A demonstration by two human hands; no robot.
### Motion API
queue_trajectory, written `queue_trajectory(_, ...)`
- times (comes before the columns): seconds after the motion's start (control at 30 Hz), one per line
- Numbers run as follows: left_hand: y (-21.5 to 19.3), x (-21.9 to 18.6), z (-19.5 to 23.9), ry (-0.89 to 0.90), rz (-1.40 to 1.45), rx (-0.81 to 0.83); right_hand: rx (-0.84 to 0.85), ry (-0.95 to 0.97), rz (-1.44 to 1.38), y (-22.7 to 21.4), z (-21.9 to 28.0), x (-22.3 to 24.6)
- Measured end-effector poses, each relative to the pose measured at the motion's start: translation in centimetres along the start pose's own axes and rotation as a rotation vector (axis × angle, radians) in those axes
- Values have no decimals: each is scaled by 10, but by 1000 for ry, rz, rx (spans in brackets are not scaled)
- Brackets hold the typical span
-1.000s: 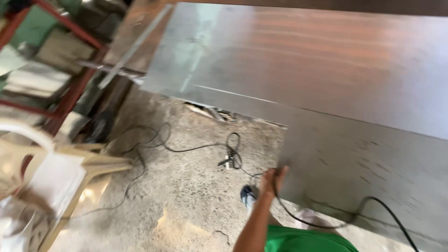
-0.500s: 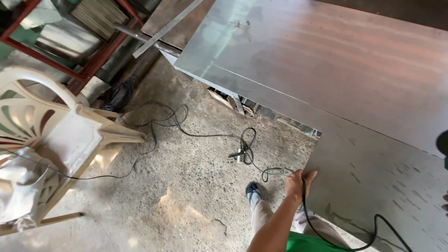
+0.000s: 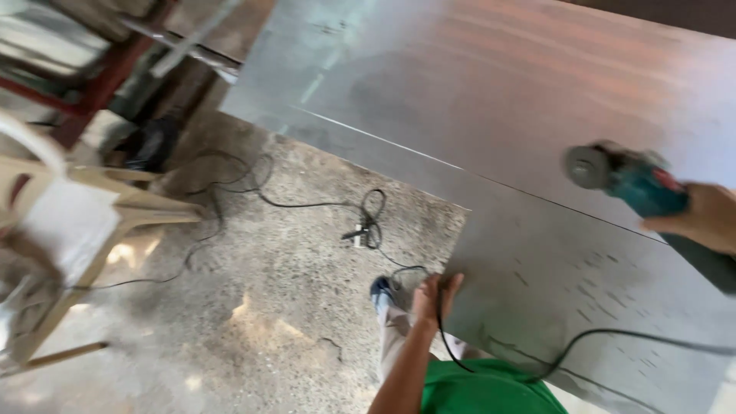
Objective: Cutting a large metal sheet along a marked line using an electric angle grinder.
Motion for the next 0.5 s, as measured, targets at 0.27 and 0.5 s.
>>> queue_trajectory(0.27, -26, -26, 8, -168, -28, 21, 45, -157, 608, -95, 57, 178)
queue_trajectory(0.5, -37, -21, 14, -104, 38, 15, 28, -248, 795, -85, 39, 222)
Point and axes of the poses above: each hand's wrist, its own z-axis away from the middle knuckle, its own y-axis out of the palm, x = y × z, the point moved 2 cm from there along -z, towards the middle knuckle, and after that the axes turned 12 degrees about y, right-handed, at the moved point
